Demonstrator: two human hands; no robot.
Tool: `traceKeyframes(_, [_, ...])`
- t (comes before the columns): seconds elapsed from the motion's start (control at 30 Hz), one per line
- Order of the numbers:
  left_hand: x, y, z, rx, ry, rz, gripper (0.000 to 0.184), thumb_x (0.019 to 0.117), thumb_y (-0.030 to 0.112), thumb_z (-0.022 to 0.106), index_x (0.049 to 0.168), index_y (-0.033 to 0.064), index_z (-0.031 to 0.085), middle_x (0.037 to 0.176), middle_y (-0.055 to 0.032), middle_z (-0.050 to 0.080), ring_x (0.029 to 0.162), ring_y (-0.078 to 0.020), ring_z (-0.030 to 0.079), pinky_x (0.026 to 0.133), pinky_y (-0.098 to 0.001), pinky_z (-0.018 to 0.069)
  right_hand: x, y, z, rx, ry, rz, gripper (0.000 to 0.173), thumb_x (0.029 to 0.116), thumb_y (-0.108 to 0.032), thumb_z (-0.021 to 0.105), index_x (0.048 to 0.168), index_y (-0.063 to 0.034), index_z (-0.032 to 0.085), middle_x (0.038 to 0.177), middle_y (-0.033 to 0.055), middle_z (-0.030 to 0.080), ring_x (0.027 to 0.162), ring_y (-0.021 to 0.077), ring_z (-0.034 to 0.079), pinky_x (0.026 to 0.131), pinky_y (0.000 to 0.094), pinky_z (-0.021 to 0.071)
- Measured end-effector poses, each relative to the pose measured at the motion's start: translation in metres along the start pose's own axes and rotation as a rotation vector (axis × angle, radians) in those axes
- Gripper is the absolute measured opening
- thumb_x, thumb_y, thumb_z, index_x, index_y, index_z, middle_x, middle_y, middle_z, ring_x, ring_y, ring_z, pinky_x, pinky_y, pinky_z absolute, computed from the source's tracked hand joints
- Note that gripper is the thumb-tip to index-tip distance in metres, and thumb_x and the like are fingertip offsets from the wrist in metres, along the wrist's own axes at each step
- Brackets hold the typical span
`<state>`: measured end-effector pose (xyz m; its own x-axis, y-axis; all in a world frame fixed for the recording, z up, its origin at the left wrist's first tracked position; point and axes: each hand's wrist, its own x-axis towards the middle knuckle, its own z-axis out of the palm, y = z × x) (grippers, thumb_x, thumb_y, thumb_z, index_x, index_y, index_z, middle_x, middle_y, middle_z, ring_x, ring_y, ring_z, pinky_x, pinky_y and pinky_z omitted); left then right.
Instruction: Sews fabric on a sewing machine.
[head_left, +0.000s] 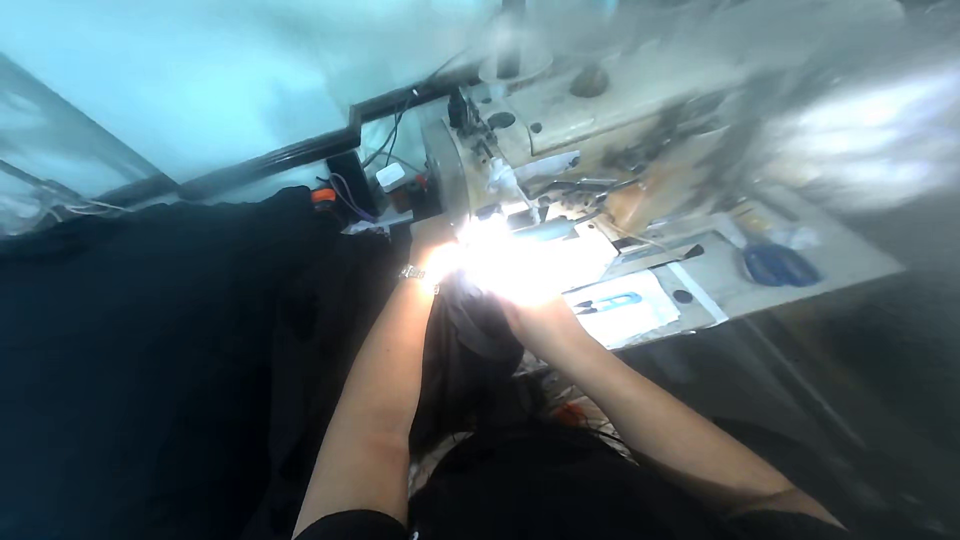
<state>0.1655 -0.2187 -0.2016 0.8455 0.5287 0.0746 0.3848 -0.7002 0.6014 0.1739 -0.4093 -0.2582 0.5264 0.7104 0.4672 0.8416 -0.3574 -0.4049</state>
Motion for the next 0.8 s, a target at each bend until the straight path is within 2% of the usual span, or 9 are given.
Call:
traceKeyframes(0.13, [0.000, 0.001, -0.003, 0.055, -0.044, 0.005, 0.046, 0.0940, 0.026, 0.073, 0.130, -0.0011, 0.063, 0.131, -0.0192, 0.064, 0.125, -0.0264, 0.058, 0.110, -0.0413, 0.0431, 0.000, 0.000, 0.000, -0.015, -0.003, -0.009, 0.023, 0.1029, -0.014, 0.055, 0.103, -0.0061, 0.076, 0.085, 0.0137, 0.073, 0.083, 0.0313, 0.074, 0.072, 0.0514, 0.0610])
traceKeyframes(0.2, [0.001, 0.003, -0.004, 0.081, -0.049, 0.004, 0.046, 0.0929, 0.028, 0.074, 0.129, 0.0005, 0.064, 0.131, -0.0180, 0.064, 0.125, -0.0264, 0.059, 0.109, -0.0426, 0.0434, 0.001, 0.000, 0.000, -0.014, 0.004, -0.004, 0.022, 0.1024, -0.013, 0.055, 0.102, -0.0055, 0.076, 0.084, 0.0140, 0.073, 0.082, 0.0316, 0.074, 0.071, 0.0515, 0.0608])
traceKeyframes(0.27, [0.003, -0.002, 0.000, 0.101, -0.031, 0.038, 0.041, 0.0922, 0.027, 0.075, 0.124, 0.0021, 0.067, 0.126, -0.0166, 0.067, 0.121, -0.0257, 0.061, 0.106, -0.0432, 0.0453, 0.000, 0.000, 0.000, -0.013, 0.001, 0.003, 0.023, 0.1029, -0.014, 0.055, 0.103, -0.0065, 0.076, 0.085, 0.0131, 0.073, 0.083, 0.0302, 0.074, 0.072, 0.0500, 0.0611])
traceKeyframes(0.37, [0.016, -0.035, 0.016, 0.199, 0.027, 0.199, 0.033, 0.0908, 0.023, 0.074, 0.112, -0.0023, 0.071, 0.121, -0.0224, 0.068, 0.122, -0.0353, 0.061, 0.106, -0.0516, 0.0469, 0.000, 0.000, -0.001, -0.013, -0.045, 0.027, 0.026, 0.1048, -0.015, 0.052, 0.112, -0.0095, 0.076, 0.093, 0.0126, 0.075, 0.089, 0.0300, 0.075, 0.078, 0.0492, 0.0612])
traceKeyframes(0.43, [0.024, -0.044, 0.022, 0.219, 0.048, 0.237, 0.032, 0.0892, 0.021, 0.075, 0.109, -0.0031, 0.071, 0.119, -0.0230, 0.068, 0.119, -0.0358, 0.063, 0.103, -0.0524, 0.0486, 0.002, 0.001, 0.000, -0.011, -0.028, 0.023, 0.026, 0.1045, -0.014, 0.052, 0.113, -0.0102, 0.076, 0.096, 0.0121, 0.076, 0.091, 0.0297, 0.075, 0.079, 0.0486, 0.0614])
traceKeyframes(0.57, [0.030, -0.030, 0.010, 0.132, 0.008, 0.136, 0.035, 0.0901, 0.020, 0.075, 0.116, -0.0024, 0.069, 0.118, -0.0223, 0.069, 0.117, -0.0343, 0.064, 0.102, -0.0534, 0.0494, 0.012, 0.000, 0.001, 0.059, -0.074, 0.067, 0.030, 0.1073, -0.017, 0.047, 0.125, -0.0151, 0.071, 0.116, 0.0124, 0.072, 0.111, 0.0298, 0.069, 0.095, 0.0509, 0.0544])
traceKeyframes(0.67, [0.047, -0.035, 0.004, 0.098, 0.103, 0.151, 0.033, 0.0958, 0.019, 0.068, 0.121, -0.0017, 0.066, 0.119, -0.0215, 0.069, 0.117, -0.0322, 0.064, 0.103, -0.0521, 0.0494, 0.015, 0.004, 0.007, 0.004, -0.030, 0.025, 0.025, 0.1051, -0.016, 0.052, 0.114, -0.0121, 0.075, 0.098, 0.0107, 0.075, 0.095, 0.0291, 0.073, 0.082, 0.0507, 0.0597])
traceKeyframes(0.73, [0.056, -0.045, 0.004, 0.056, 0.261, 0.249, 0.034, 0.0927, 0.019, 0.070, 0.122, 0.0011, 0.068, 0.119, -0.0182, 0.071, 0.116, -0.0291, 0.067, 0.103, -0.0506, 0.0505, 0.014, 0.002, 0.006, -0.002, -0.056, 0.052, 0.025, 0.1043, -0.016, 0.054, 0.114, -0.0104, 0.076, 0.097, 0.0121, 0.075, 0.094, 0.0309, 0.074, 0.081, 0.0521, 0.0600])
traceKeyframes(0.8, [0.057, -0.057, 0.003, -0.036, 0.306, 0.283, 0.039, 0.0911, 0.019, 0.073, 0.126, 0.0040, 0.067, 0.124, -0.0155, 0.069, 0.118, -0.0266, 0.066, 0.104, -0.0489, 0.0508, 0.011, 0.001, 0.003, 0.012, -0.068, 0.072, 0.025, 0.1039, -0.016, 0.055, 0.115, -0.0101, 0.076, 0.098, 0.0126, 0.076, 0.095, 0.0312, 0.074, 0.082, 0.0523, 0.0602])
